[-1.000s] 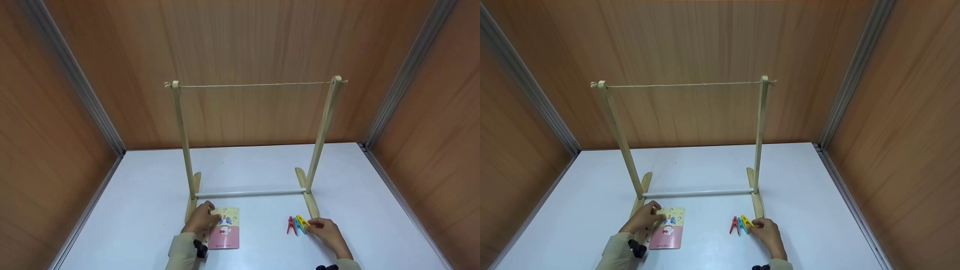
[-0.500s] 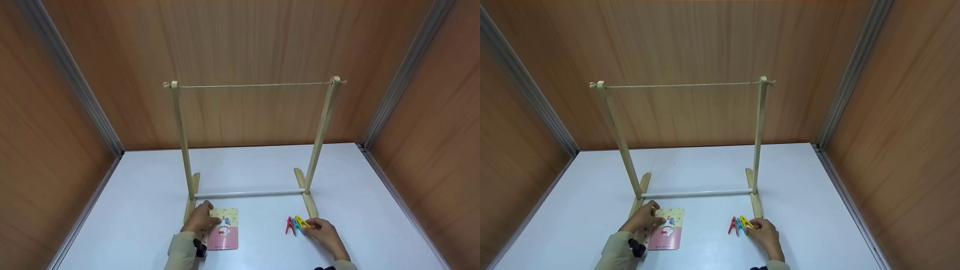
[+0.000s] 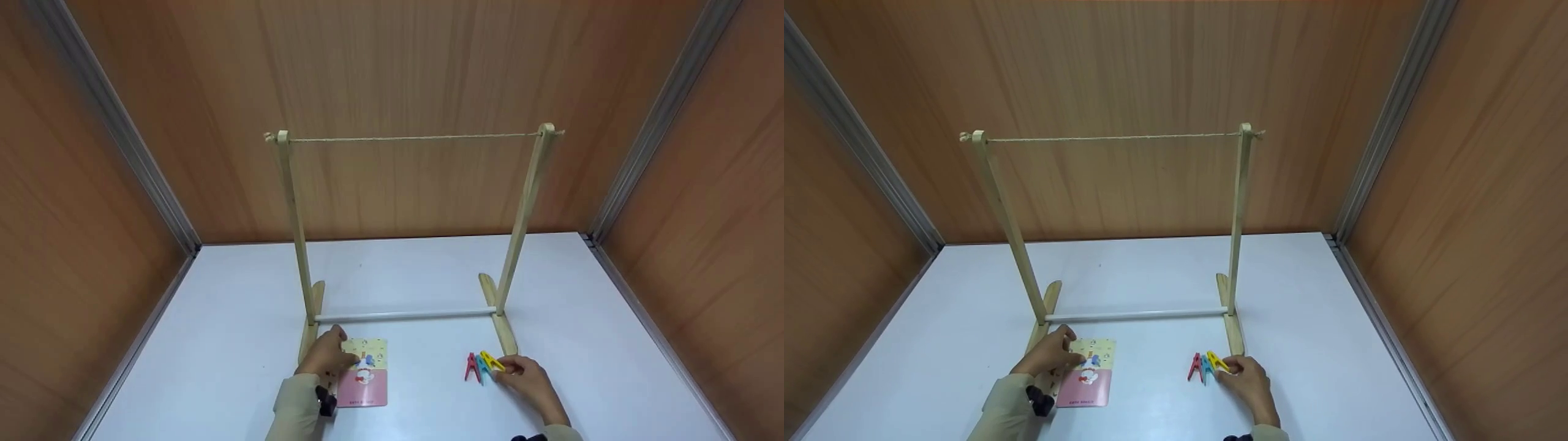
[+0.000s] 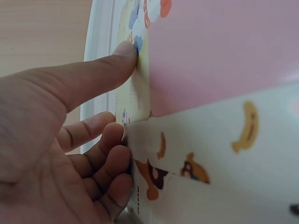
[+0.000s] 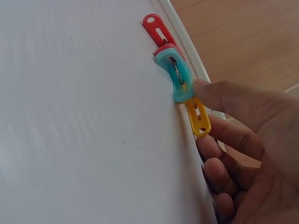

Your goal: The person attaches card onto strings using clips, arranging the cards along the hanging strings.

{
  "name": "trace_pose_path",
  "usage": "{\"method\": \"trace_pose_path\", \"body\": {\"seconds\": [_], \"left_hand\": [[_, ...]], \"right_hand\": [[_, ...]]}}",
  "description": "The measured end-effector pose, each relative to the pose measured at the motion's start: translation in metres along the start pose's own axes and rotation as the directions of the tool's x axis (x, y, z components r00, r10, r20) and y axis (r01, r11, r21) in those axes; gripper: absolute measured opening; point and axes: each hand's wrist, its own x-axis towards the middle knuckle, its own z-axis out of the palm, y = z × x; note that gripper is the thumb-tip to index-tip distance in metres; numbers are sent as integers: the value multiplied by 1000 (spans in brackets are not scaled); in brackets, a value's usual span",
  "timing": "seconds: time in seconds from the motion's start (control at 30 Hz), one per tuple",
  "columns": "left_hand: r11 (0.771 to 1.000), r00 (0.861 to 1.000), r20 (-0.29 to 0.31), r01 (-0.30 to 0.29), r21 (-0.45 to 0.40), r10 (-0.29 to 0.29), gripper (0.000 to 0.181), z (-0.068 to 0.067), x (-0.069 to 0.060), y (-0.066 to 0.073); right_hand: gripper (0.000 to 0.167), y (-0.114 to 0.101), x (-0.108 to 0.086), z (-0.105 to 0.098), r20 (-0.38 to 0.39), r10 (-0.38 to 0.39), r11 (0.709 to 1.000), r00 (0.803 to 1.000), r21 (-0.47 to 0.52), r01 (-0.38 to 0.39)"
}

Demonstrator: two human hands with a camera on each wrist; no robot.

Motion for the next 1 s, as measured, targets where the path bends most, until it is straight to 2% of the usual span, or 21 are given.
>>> {"method": "trace_pose_path", "body": {"seconds": [0.27, 0.43, 0.73, 1.0], "left_hand": [[999, 999, 9, -38, -7, 38, 50, -1, 1, -3], [999, 999, 7, -34, -2, 34, 50, -1, -1, -2], [998, 999, 10, -52, -26, 52, 49, 0, -1, -3], [999, 999, -8, -44, 17, 44, 48, 0, 0, -1]], "right_hand": [[40, 0, -1, 2, -10, -6, 1000, 1000, -10, 6], [38, 1, -3, 3, -19, -37, 999, 999, -29, 37], [37, 0, -5, 2, -21, -37, 999, 999, -41, 36], [36, 0, -6, 2, -33, -75, 996, 997, -41, 73]]}}
